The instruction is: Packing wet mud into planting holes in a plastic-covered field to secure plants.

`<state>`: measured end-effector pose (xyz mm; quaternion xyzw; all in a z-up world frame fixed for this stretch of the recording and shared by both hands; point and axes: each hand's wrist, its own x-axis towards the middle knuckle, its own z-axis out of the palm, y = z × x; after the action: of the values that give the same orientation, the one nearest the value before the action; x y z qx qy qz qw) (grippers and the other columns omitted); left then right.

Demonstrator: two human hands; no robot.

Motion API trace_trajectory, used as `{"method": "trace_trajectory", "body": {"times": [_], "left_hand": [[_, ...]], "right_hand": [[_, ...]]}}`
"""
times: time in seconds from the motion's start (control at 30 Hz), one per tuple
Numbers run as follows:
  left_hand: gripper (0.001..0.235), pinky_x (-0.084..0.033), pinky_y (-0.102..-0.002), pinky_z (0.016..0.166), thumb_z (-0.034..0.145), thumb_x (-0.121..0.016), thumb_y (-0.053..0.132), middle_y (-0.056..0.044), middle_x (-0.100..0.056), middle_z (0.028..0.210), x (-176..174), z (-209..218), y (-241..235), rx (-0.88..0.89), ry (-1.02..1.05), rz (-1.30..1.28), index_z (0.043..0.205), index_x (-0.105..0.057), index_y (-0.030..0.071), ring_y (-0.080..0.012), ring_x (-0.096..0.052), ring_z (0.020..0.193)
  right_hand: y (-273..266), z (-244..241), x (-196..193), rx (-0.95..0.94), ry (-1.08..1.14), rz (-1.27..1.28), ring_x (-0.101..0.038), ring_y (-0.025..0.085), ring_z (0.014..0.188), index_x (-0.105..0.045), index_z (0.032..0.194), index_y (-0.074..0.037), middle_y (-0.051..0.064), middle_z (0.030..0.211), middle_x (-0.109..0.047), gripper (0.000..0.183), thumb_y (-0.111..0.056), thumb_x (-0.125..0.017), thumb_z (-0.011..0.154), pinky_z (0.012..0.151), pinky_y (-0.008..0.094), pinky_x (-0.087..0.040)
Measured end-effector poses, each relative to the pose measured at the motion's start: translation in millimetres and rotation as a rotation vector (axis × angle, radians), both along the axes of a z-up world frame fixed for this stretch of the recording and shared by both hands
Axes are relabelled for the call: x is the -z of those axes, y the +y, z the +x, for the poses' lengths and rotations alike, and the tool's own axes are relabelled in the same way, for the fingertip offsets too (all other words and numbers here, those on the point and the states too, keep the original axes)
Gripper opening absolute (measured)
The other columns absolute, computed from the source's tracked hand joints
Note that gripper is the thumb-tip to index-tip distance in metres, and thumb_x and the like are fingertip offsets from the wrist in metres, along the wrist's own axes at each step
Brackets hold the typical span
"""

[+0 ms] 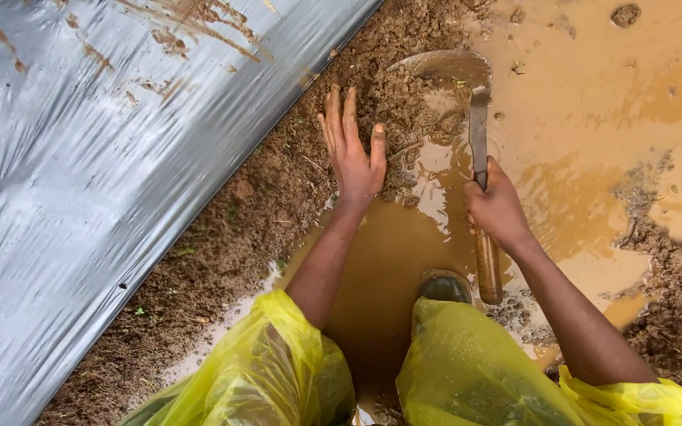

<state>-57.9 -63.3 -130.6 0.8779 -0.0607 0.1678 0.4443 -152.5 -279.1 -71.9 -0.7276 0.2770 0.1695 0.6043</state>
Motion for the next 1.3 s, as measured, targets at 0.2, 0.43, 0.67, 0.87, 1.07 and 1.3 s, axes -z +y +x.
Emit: {"method": "trace_trajectory", "body": {"times": [0.2, 0.43, 0.67, 0.87, 1.07, 1.3], "left_hand": [[0.057, -0.011, -0.061, 0.131, 0.107, -0.053, 0.031, -0.018, -0.031, 0.165, 5.3, -21.0, 12.1, -0.040, -0.022, 0.028, 0.159, -0.037, 0.016, -0.0363, -0.023, 0.160], [0.053, -0.009, -0.061, 0.131, 0.108, -0.050, 0.030, -0.018, -0.029, 0.166, 0.2, -32.3, 37.5, -0.078, -0.046, 0.058, 0.158, -0.041, 0.017, -0.0348, -0.021, 0.161], [0.055, -0.009, -0.063, 0.136, 0.112, -0.042, 0.039, -0.012, -0.025, 0.172, 2.1, -32.5, 41.9, -0.009, 0.052, -0.008, 0.163, -0.032, 0.020, -0.0314, -0.020, 0.164], [0.065, -0.018, -0.067, 0.137, 0.112, -0.036, 0.056, -0.010, -0.019, 0.175, 20.8, -37.8, 38.3, 0.052, 0.096, 0.048, 0.166, -0.022, 0.023, -0.0299, -0.022, 0.166], [0.070, -0.027, -0.067, 0.135, 0.111, -0.039, 0.057, -0.011, -0.013, 0.177, 15.1, -38.9, 34.9, 0.058, 0.102, -0.059, 0.168, -0.017, 0.023, -0.0321, -0.021, 0.166], [0.069, -0.029, -0.068, 0.133, 0.112, -0.038, 0.057, -0.011, -0.017, 0.176, 14.9, -33.1, 33.4, 0.039, 0.141, -0.069, 0.167, -0.017, 0.022, -0.0319, -0.025, 0.164]], "right_hand": [[-25.1, 21.9, -20.1, 0.139, -0.162, -0.030, -0.046, 0.017, 0.042, -0.043, 0.109, -0.006, 0.007, 0.065, -0.043, 0.012, 0.004, -0.041, 0.103, 0.033, 0.036, -0.041], [56.1, -2.1, -5.1, -0.048, 0.075, 0.115, -0.047, 0.015, 0.042, -0.042, 0.105, -0.007, 0.003, 0.063, -0.047, 0.010, -0.001, -0.037, 0.099, 0.031, 0.035, -0.044], [14.5, 12.9, -36.4, -0.024, 0.015, -0.059, -0.040, 0.020, 0.041, -0.038, 0.105, -0.007, 0.008, 0.065, -0.039, 0.013, 0.005, -0.041, 0.101, 0.034, 0.037, -0.038], [38.9, 27.9, -10.1, 0.299, -0.097, 0.064, -0.038, 0.017, 0.046, -0.032, 0.108, -0.016, 0.004, 0.069, -0.040, 0.015, -0.001, -0.036, 0.107, 0.038, 0.033, -0.039], [64.3, 4.5, -28.7, -0.050, 0.297, 0.105, -0.036, 0.021, 0.050, -0.034, 0.100, -0.012, 0.007, 0.068, -0.034, 0.011, -0.005, -0.042, 0.105, 0.042, 0.039, -0.037], [21.9, 21.3, -66.1, -0.309, 0.313, -0.214, -0.047, 0.026, 0.045, -0.035, 0.103, -0.011, 0.013, 0.060, -0.045, 0.009, -0.005, -0.043, 0.103, 0.044, 0.043, -0.041]]}}
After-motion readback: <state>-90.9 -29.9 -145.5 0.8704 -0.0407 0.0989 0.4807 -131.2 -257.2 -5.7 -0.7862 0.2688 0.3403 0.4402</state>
